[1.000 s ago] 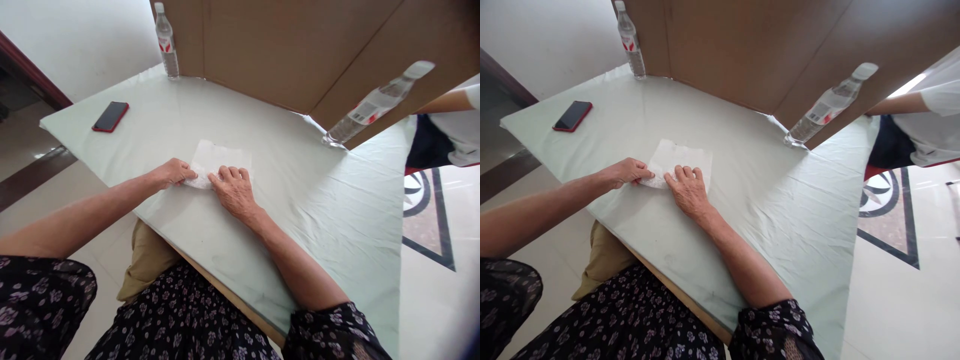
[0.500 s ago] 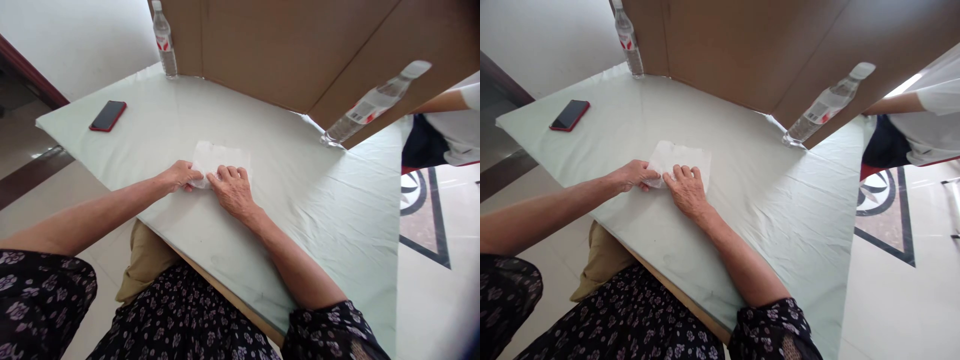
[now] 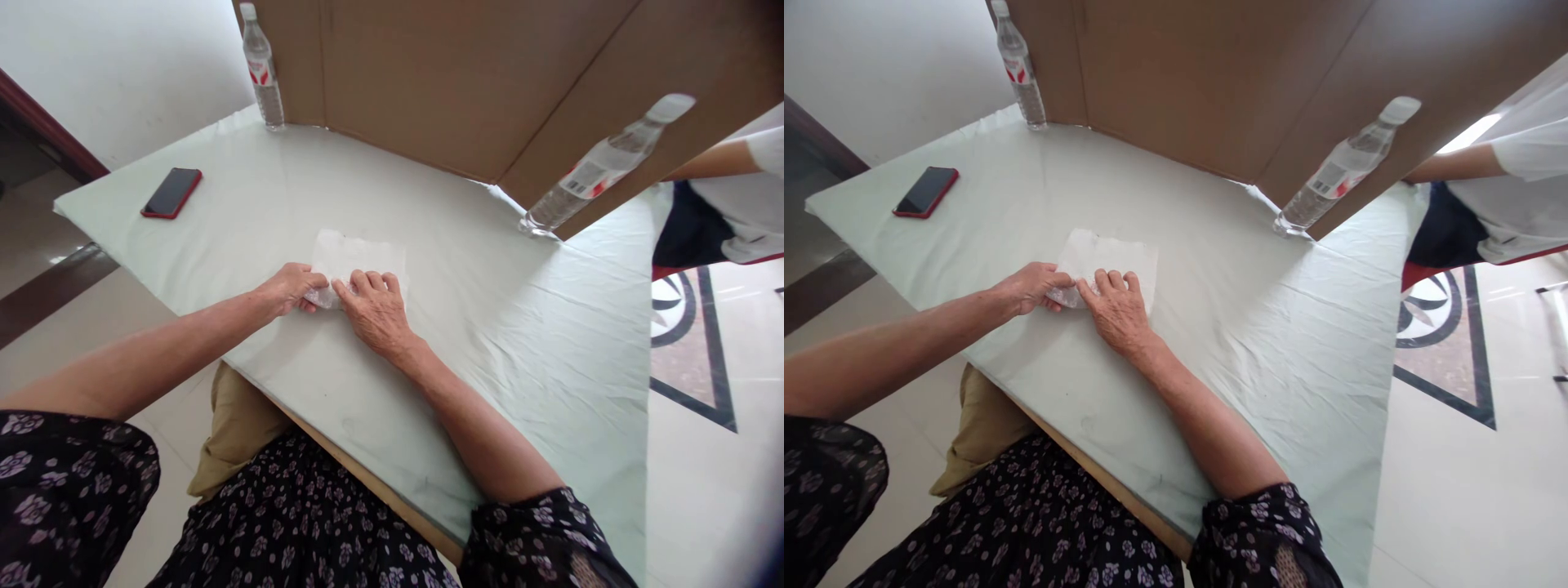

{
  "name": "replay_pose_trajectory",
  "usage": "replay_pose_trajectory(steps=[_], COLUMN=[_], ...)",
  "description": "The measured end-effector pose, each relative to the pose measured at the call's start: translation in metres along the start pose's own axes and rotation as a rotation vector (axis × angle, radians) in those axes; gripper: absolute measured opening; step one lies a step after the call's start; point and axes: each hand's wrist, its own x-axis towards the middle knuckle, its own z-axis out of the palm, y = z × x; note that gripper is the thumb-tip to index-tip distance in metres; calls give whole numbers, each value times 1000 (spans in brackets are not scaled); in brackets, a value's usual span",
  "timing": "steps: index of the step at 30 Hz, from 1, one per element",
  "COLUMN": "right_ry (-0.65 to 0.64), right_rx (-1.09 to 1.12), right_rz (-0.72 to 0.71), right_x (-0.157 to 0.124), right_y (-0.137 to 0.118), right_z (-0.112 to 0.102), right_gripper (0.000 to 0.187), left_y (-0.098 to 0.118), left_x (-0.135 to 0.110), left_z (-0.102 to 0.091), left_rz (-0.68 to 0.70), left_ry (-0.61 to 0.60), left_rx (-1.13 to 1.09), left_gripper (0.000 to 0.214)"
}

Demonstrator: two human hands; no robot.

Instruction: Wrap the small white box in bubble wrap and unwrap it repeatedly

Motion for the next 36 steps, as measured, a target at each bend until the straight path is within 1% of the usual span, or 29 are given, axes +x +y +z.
replay_pose_trajectory(steps=[2,7,12,17,20,26,31,33,36], right_ry=[6,4,11,5,1,-76,-119,-144,-184], right_rx=[0,-40,-48,-36,-24,80,180,248,340], right_rz=[3,-8,-16,-21,-25,0,3,0,5], right_x=[0,2,3,1,1,3,3,4,6], right_y=[0,0,-1,-1,-2,-3,2,6,15], right_z=[0,-1,-2,-4,-9,-23,-33,-38,-45], right_gripper=[39,30,32,31,33,21,19,18,13], left_y=[1,4,9,14,16,17,21,23,28], left_x=[-1,-2,-2,-4,-4,-2,-3,-5,-9], left_z=[0,1,3,6,6,5,9,9,5], left_rz=[-1,-22,6,13,27,69,116,137,133], left_ry=[-5,1,-2,-6,-27,-41,-53,-86,-197], left_rx=[1,-22,-67,-36,-15,14,61,83,97], left_gripper=[7,12,17,19,20,22,21,18,9])
